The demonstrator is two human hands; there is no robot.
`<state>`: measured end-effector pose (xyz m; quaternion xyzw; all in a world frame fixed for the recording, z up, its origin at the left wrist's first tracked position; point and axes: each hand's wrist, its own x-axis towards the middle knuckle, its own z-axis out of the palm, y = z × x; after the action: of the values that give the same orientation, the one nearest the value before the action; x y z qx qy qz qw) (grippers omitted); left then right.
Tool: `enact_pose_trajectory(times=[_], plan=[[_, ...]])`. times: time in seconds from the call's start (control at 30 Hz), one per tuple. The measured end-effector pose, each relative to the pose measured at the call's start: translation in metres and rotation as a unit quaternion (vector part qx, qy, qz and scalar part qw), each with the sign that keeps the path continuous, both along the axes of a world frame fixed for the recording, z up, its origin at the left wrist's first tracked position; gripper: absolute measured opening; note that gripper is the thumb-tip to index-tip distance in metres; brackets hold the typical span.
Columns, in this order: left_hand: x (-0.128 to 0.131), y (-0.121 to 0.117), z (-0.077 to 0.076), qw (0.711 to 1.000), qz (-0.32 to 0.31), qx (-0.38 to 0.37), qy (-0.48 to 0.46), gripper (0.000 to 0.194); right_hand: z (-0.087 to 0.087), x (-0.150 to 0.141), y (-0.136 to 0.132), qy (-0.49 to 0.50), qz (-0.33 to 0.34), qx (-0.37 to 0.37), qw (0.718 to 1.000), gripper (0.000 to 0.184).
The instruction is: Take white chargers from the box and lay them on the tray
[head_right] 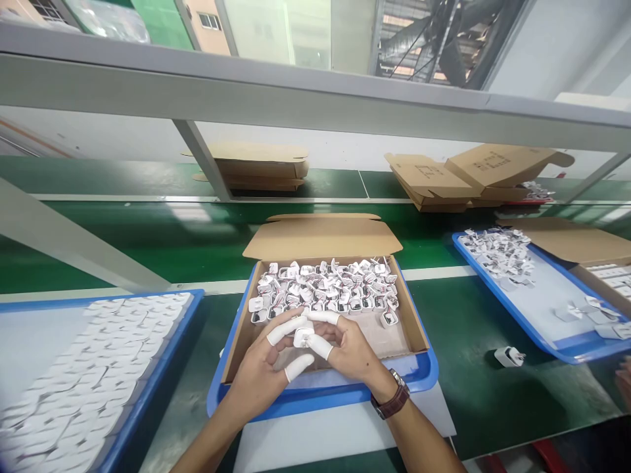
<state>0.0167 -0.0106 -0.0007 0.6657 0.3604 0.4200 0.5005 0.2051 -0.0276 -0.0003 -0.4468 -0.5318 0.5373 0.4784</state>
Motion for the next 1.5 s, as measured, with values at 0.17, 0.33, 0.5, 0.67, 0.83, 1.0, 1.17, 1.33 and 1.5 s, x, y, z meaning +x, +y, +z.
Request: enact_pose_trajectory(times=[0.17,0.33,0.5,0.67,0.83,1.0,1.17,1.33,1.5], plan=[[-0.002,-0.001,0.003,1.0,0.001,-0.014,-0.009,0.046,0.004,0.0,0.0,0.002,0.005,-0.003,1.0,0.046],[-0.008,0.003,0.009,0.987,-0.035,-0.137,-0.071,0.042,0.003,0.001,0.0,0.001,0.009,0.012,1.0,0.042],[-0.004,0.003,0.005,0.984,0.019,-0.152,-0.087,0.04,0.003,0.001,-0.001,0.003,0.016,0.01,1.0,0.039],[-0.005,0.001,0.009,0.986,0.038,-0.144,-0.075,0.035,0.003,0.003,-0.002,0.018,0.031,0.023,0.999,0.036],[-0.005,0.002,0.02,0.991,0.009,-0.107,-0.077,0.028,0.0,0.004,-0.002,0.016,0.026,0.013,0.999,0.037],[-0.003,0.002,0.02,0.991,-0.002,-0.094,-0.098,0.023,-0.002,0.002,-0.001,-0.003,0.002,0.025,1.0,0.032],[-0.002,0.001,0.012,0.991,-0.005,-0.085,-0.106,0.019,-0.003,0.001,-0.003,-0.022,-0.001,0.045,0.999,0.028],[-0.001,0.001,0.009,0.987,0.019,-0.103,-0.124,0.02,-0.001,-0.001,-0.004,-0.027,0.001,0.06,0.998,0.029],[0.0,-0.001,0.009,0.988,0.023,-0.101,-0.116,0.016,0.003,-0.004,-0.005,-0.025,0.01,0.061,0.998,0.028]])
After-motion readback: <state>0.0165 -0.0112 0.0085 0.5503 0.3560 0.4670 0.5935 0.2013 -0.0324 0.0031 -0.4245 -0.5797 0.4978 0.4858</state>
